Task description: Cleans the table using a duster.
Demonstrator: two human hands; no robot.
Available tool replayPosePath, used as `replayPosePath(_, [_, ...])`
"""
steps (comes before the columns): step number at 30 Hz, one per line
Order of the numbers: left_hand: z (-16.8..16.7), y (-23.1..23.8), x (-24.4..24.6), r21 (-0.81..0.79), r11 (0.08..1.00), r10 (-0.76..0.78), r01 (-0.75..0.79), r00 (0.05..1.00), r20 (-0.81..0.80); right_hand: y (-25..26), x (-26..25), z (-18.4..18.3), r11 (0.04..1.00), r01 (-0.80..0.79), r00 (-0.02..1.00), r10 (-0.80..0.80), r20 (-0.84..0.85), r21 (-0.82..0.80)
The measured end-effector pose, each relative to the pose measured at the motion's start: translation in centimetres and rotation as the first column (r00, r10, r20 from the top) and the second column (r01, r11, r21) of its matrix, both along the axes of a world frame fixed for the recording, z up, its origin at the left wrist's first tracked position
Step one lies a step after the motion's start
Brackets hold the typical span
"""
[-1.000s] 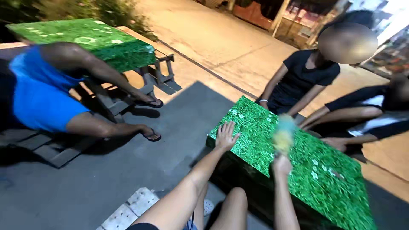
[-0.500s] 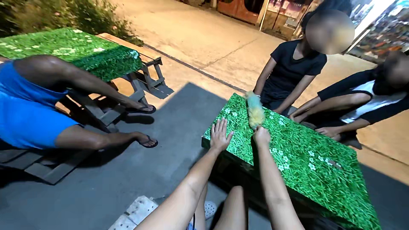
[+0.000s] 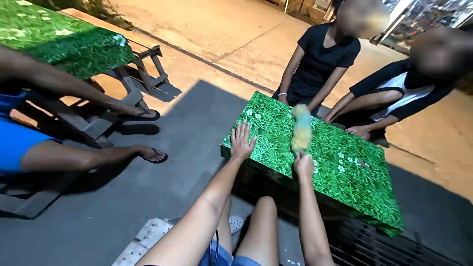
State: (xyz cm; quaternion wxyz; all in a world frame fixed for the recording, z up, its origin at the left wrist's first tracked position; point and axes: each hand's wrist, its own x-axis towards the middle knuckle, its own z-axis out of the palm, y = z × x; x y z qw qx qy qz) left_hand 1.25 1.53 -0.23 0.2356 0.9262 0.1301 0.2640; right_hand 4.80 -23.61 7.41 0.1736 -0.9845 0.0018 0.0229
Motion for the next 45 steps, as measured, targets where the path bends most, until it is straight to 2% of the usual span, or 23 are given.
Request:
replayPosePath(2, [0.1,0.1,0.1,-0.010,1.000,-0.008,0.008,1.000,-0.017,-0.4,-4.0,-0.3,0.980,-0.200,0.978,0.198,-0.058,-0.025])
replayPosePath(4, [0.1,0.1,0.2,-0.018,1.000,-0.013,0.012,1.000,-0.009,-1.9,-7.8,-1.1,0.924,-0.380,0.921,0.382,-0.068,0.043])
replayPosePath(6, [0.1,0.0,0.0,-0.018,1.000,-0.025,0.025,1.000,0.009,-4.7,-10.1,-1.2,0.916,-0.389,0.916,0.395,-0.061,0.100])
replayPosePath(7, [0.1,0.0,0.0,-0.011,1.000,-0.027,0.027,1.000,0.013,-6.3,-10.6,-0.9,0.943,-0.317,0.946,0.322,-0.045,0.102])
replayPosePath(9, [0.0,0.0,0.0,0.001,1.000,-0.017,0.017,1.000,0.020,-9.3,-10.8,-0.5,0.995,-0.056,0.998,0.056,0.000,0.081])
replayPosePath(11, [0.1,0.1,-0.2,0.003,1.000,-0.015,0.015,1.000,0.005,-10.6,-11.3,-0.6,0.970,0.237,0.971,-0.238,0.009,0.049])
replayPosePath(12, [0.1,0.1,-0.2,0.000,1.000,-0.015,0.015,1.000,-0.007,-10.6,-11.8,-0.7,0.952,0.304,0.952,-0.304,0.012,0.034])
replayPosePath(13, [0.1,0.0,-0.2,-0.005,1.000,-0.018,0.018,1.000,-0.009,-10.2,-12.5,-0.9,0.956,0.293,0.956,-0.293,0.021,0.025])
replayPosePath(16, [0.1,0.2,0.1,-0.002,1.000,-0.024,0.025,1.000,0.013,-8.2,-16.3,-2.3,0.992,-0.037,0.999,0.034,0.019,0.123])
replayPosePath(18, [0.0,0.1,0.0,-0.003,1.000,-0.030,0.030,0.999,0.017,-7.8,-18.6,-3.1,0.936,-0.249,0.967,0.256,0.004,0.251])
replayPosePath(19, [0.0,0.1,-0.1,0.001,0.999,-0.032,0.032,0.999,0.021,-8.1,-19.2,-3.1,0.921,-0.275,0.957,0.289,-0.007,0.276])
replayPosePath(21, [0.0,0.2,0.0,0.004,1.000,-0.027,0.027,0.999,0.019,-9.4,-19.0,-3.0,0.945,-0.171,0.985,0.168,0.036,0.280])
replayPosePath(24, [-0.2,0.2,0.1,0.012,1.000,-0.020,0.020,1.000,-0.009,-10.3,-17.8,-2.5,0.957,0.184,0.978,-0.201,0.053,0.222])
replayPosePath(26, [-0.2,0.2,0.0,0.010,1.000,-0.020,0.020,1.000,-0.010,-9.4,-18.0,-2.1,0.953,0.253,0.964,-0.262,0.035,0.165])
replayPosePath(29, [0.0,0.3,0.0,-0.006,0.999,-0.031,0.031,1.000,-0.005,-7.3,-20.2,-2.5,0.977,-0.010,0.999,0.016,-0.029,0.215])
replayPosePath(31, [0.0,0.3,-0.3,-0.019,0.999,-0.046,0.046,0.999,-0.003,-7.4,-21.2,-2.9,0.923,-0.201,0.968,0.239,-0.080,0.328])
replayPosePath(32, [0.0,0.2,-0.4,-0.022,0.998,-0.050,0.050,0.999,0.000,-8.0,-21.2,-2.7,0.905,-0.237,0.954,0.285,-0.089,0.353])
replayPosePath(34, [0.0,0.2,-0.4,-0.024,0.998,-0.051,0.051,0.999,-0.001,-10.1,-20.2,-1.8,0.929,-0.163,0.982,0.185,-0.038,0.333])
replayPosePath(36, [-0.3,0.2,-0.4,-0.020,0.999,-0.047,0.047,0.999,-0.004,-12.3,-18.8,-1.1,0.964,0.074,0.995,-0.087,0.043,0.257])
replayPosePath(38, [-0.4,0.2,-0.4,-0.012,0.999,-0.046,0.046,0.999,-0.006,-13.6,-17.6,-0.7,0.929,0.347,0.934,-0.354,0.043,0.129])
replayPosePath(40, [-0.4,0.1,-0.5,-0.008,0.999,-0.047,0.047,0.999,-0.008,-13.8,-17.5,-1.0,0.905,0.417,0.907,-0.420,0.024,0.077])
replayPosePath(43, [-0.3,0.2,-0.2,-0.014,0.999,-0.040,0.040,0.999,-0.018,-12.0,-19.5,-2.2,0.970,0.110,0.992,-0.120,0.030,0.217])
replayPosePath(45, [-0.5,0.1,-0.2,-0.020,0.999,-0.043,0.043,0.999,-0.013,-11.3,-21.0,-2.5,0.940,-0.114,0.992,0.127,-0.020,0.322])
